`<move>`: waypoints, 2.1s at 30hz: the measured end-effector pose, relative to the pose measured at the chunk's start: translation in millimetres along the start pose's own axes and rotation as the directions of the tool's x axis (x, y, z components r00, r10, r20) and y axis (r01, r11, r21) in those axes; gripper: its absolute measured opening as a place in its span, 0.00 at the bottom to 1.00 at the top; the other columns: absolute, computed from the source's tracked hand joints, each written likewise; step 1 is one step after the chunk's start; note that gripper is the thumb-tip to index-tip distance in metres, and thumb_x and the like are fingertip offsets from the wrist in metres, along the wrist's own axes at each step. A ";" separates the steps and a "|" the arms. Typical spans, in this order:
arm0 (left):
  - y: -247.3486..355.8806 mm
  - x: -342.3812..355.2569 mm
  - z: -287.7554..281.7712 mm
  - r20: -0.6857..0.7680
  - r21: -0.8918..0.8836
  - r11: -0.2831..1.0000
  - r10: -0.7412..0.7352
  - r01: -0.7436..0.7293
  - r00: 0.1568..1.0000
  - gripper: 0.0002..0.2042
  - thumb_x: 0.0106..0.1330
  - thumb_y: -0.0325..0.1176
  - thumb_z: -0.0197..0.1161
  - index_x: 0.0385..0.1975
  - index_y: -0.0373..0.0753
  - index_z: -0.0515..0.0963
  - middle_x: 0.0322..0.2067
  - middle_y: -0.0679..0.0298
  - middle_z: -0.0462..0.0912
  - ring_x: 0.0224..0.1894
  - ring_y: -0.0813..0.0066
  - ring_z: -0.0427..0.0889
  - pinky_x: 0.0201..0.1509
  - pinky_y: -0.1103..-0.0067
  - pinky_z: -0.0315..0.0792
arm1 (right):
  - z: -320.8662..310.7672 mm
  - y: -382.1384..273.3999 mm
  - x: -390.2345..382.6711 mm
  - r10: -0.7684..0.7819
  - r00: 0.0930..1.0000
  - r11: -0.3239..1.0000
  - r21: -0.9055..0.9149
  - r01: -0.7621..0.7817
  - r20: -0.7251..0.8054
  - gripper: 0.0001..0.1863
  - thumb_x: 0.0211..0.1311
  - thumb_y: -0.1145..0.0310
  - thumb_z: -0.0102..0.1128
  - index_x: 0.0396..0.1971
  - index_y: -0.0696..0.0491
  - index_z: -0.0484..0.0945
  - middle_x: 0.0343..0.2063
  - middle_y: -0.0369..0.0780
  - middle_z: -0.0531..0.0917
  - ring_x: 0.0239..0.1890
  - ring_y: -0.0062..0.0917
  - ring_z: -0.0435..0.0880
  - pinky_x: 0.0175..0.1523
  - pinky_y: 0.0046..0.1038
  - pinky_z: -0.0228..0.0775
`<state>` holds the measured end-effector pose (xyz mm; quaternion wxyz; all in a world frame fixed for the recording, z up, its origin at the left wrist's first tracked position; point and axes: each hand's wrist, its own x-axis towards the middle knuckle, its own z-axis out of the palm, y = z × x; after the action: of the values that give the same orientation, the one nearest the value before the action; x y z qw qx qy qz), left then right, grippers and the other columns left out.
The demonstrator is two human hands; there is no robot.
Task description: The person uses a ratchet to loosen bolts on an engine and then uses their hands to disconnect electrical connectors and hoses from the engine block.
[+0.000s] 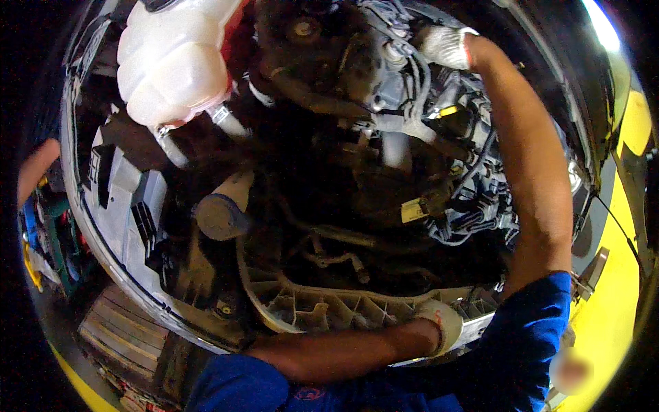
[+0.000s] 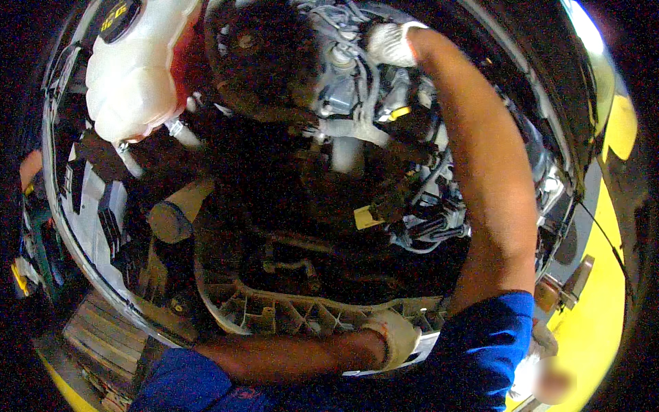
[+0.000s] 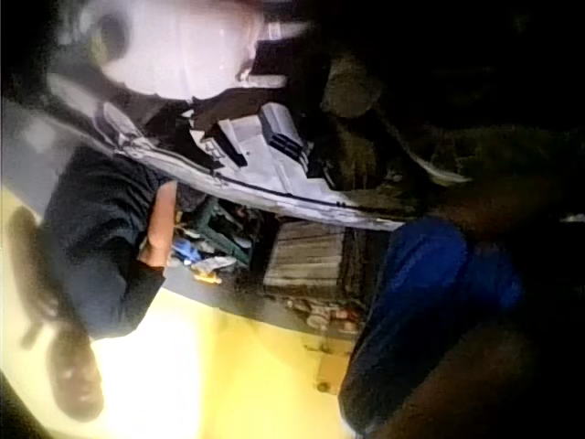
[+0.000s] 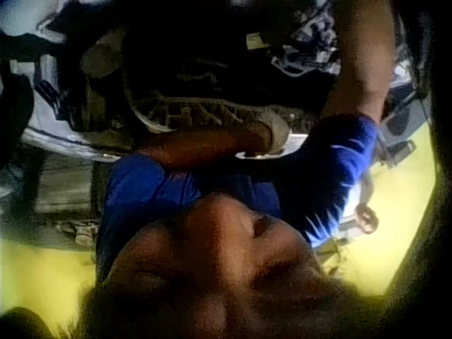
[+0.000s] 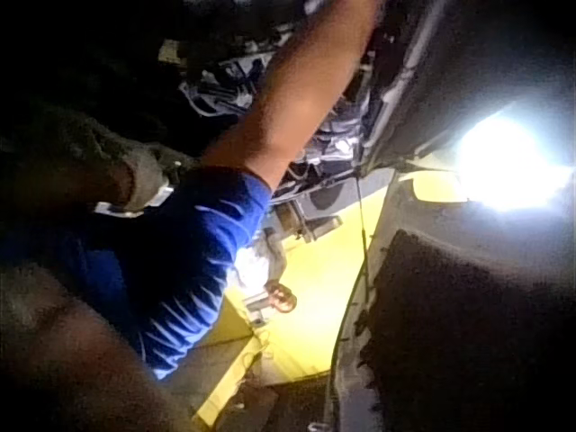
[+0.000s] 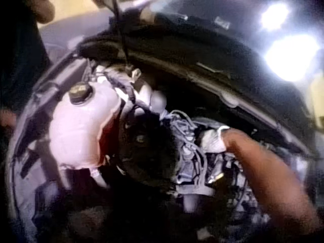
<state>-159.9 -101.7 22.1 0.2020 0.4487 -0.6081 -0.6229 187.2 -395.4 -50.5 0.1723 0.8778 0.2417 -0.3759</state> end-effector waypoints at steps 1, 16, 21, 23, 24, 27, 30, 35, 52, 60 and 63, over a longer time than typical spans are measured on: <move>0.1 0.9 2.4 -0.016 0.005 1.000 0.006 -0.006 1.000 0.13 0.67 0.40 0.60 0.45 0.48 0.88 0.48 0.59 0.89 0.47 0.57 0.88 0.47 0.62 0.80 | 13.0 -3.4 5.0 0.157 0.987 0.973 0.172 -0.153 -0.012 0.15 0.64 0.67 0.57 0.44 0.61 0.84 0.42 0.54 0.86 0.46 0.44 0.86 0.52 0.37 0.77; 0.0 4.3 8.7 -0.013 0.023 0.999 0.028 -0.028 1.000 0.15 0.64 0.35 0.61 0.46 0.37 0.86 0.44 0.51 0.89 0.44 0.53 0.90 0.45 0.61 0.84 | 10.6 -2.6 -8.6 0.150 0.985 0.914 0.393 -0.105 -0.085 0.17 0.60 0.75 0.57 0.48 0.60 0.84 0.37 0.52 0.88 0.38 0.38 0.88 0.46 0.38 0.77; -0.4 -10.3 -5.0 -0.058 0.128 0.989 0.087 -0.079 0.995 0.14 0.64 0.36 0.64 0.45 0.41 0.88 0.44 0.55 0.90 0.44 0.54 0.90 0.45 0.62 0.83 | -2.5 -33.8 -43.6 0.384 0.905 0.584 0.807 -0.086 -0.181 0.27 0.69 0.52 0.61 0.59 0.57 0.81 0.53 0.46 0.85 0.45 0.29 0.83 0.50 0.32 0.77; -0.4 -9.8 -7.8 -0.028 0.084 0.992 0.097 -0.094 0.995 0.15 0.64 0.34 0.60 0.46 0.35 0.85 0.41 0.49 0.89 0.42 0.51 0.90 0.42 0.60 0.84 | -3.9 -41.2 -79.3 0.355 0.924 0.456 0.889 -0.040 -0.140 0.31 0.70 0.49 0.61 0.65 0.56 0.76 0.57 0.43 0.83 0.47 0.22 0.81 0.52 0.30 0.77; -1.2 -9.1 -10.6 -0.015 0.059 0.993 0.099 -0.098 0.995 0.15 0.65 0.33 0.59 0.46 0.32 0.84 0.39 0.46 0.89 0.40 0.50 0.91 0.40 0.60 0.84 | -10.5 -47.2 -93.6 0.353 0.935 0.303 0.950 -0.078 -0.036 0.33 0.71 0.49 0.61 0.68 0.55 0.73 0.59 0.41 0.82 0.49 0.20 0.80 0.54 0.29 0.76; -0.3 -15.8 -17.5 -0.028 0.042 0.993 0.114 -0.113 0.993 0.15 0.64 0.33 0.59 0.46 0.31 0.83 0.38 0.45 0.89 0.40 0.50 0.91 0.40 0.59 0.84 | 17.6 -47.1 -107.2 0.139 0.984 -0.039 0.993 0.115 -0.109 0.38 0.69 0.59 0.67 0.73 0.57 0.62 0.51 0.47 0.84 0.48 0.33 0.88 0.57 0.32 0.79; 3.1 -13.9 -15.8 -0.005 0.096 0.987 0.131 -0.130 0.991 0.15 0.64 0.33 0.60 0.45 0.30 0.83 0.39 0.45 0.89 0.41 0.49 0.91 0.41 0.59 0.84 | 30.1 -49.0 -104.9 0.149 0.974 -0.212 0.957 0.198 -0.169 0.39 0.69 0.65 0.66 0.74 0.60 0.58 0.41 0.50 0.88 0.46 0.37 0.90 0.57 0.34 0.80; 4.9 -17.2 -18.3 -0.036 0.100 0.994 0.035 -0.031 0.999 0.13 0.64 0.35 0.62 0.43 0.42 0.89 0.44 0.56 0.91 0.44 0.55 0.90 0.41 0.61 0.84 | 22.9 -57.0 -98.0 0.184 0.971 -0.108 0.978 0.177 -0.155 0.39 0.67 0.70 0.67 0.74 0.60 0.58 0.39 0.48 0.88 0.44 0.33 0.90 0.52 0.31 0.82; 0.1 -11.3 -8.5 -0.048 0.000 1.000 0.006 -0.006 0.999 0.13 0.64 0.36 0.63 0.44 0.41 0.89 0.45 0.55 0.90 0.46 0.53 0.90 0.44 0.60 0.83 | 14.2 -45.4 -74.9 0.461 0.874 0.127 0.986 0.106 -0.154 0.25 0.67 0.57 0.70 0.54 0.61 0.79 0.32 0.39 0.85 0.35 0.23 0.85 0.42 0.27 0.79; -1.8 -19.1 -19.7 -0.039 -0.034 0.997 0.068 -0.069 0.997 0.14 0.62 0.30 0.60 0.44 0.32 0.84 0.41 0.43 0.88 0.43 0.47 0.90 0.44 0.58 0.84 | 4.0 -63.2 -65.4 0.617 0.786 0.042 0.995 -0.088 0.043 0.18 0.73 0.53 0.63 0.45 0.55 0.81 0.24 0.34 0.81 0.21 0.20 0.77 0.25 0.23 0.70; 3.3 -17.1 -15.0 -0.042 -0.035 0.997 0.070 -0.071 0.997 0.14 0.63 0.30 0.59 0.44 0.32 0.84 0.41 0.44 0.89 0.43 0.47 0.90 0.45 0.58 0.84 | 13.6 -55.0 -69.2 0.601 0.793 -0.039 0.994 -0.101 0.104 0.22 0.73 0.54 0.63 0.55 0.55 0.79 0.24 0.35 0.80 0.17 0.21 0.76 0.22 0.24 0.70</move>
<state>-140.1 -97.3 32.6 0.2444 0.4358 -0.6078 -0.6172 107.4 -377.1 -14.6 -0.4204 0.8353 -0.2894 -0.2046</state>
